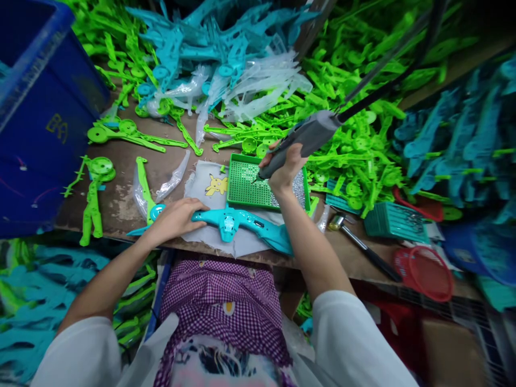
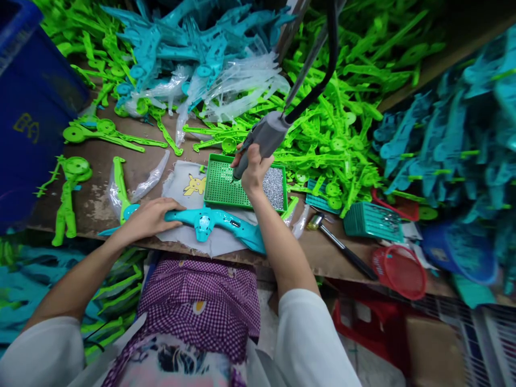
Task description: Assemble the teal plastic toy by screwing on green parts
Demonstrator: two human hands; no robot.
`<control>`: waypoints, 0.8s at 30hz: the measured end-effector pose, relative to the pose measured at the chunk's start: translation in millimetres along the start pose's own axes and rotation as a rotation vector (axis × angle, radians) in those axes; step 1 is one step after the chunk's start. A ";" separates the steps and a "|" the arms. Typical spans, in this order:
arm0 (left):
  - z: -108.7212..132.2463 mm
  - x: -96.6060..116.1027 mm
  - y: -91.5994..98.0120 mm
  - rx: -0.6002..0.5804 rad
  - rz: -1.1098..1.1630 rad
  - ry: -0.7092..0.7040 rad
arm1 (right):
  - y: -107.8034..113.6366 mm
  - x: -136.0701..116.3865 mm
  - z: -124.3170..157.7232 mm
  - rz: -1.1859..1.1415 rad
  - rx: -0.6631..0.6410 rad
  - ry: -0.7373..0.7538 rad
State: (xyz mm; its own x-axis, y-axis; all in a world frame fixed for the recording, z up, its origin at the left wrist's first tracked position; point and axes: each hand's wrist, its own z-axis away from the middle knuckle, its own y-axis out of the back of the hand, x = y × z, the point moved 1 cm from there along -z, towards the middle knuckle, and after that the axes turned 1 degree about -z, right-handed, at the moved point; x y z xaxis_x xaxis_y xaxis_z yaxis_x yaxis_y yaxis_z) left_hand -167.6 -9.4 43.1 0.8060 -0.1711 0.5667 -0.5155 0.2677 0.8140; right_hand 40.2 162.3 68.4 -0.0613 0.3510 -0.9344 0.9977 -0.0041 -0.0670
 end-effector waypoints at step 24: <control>-2.0 1.8 1.4 -0.025 -0.040 0.028 | 8.1 -87.3 111.6 -0.464 -0.366 -0.036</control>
State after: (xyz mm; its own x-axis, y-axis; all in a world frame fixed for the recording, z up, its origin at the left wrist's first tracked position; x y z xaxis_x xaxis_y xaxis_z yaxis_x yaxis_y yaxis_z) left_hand -166.2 -7.4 44.9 0.8341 -0.1554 0.5292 -0.4753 0.2844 0.8326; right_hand 50.5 27.2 110.5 -0.4882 0.2071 -0.8478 0.8106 0.4676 -0.3525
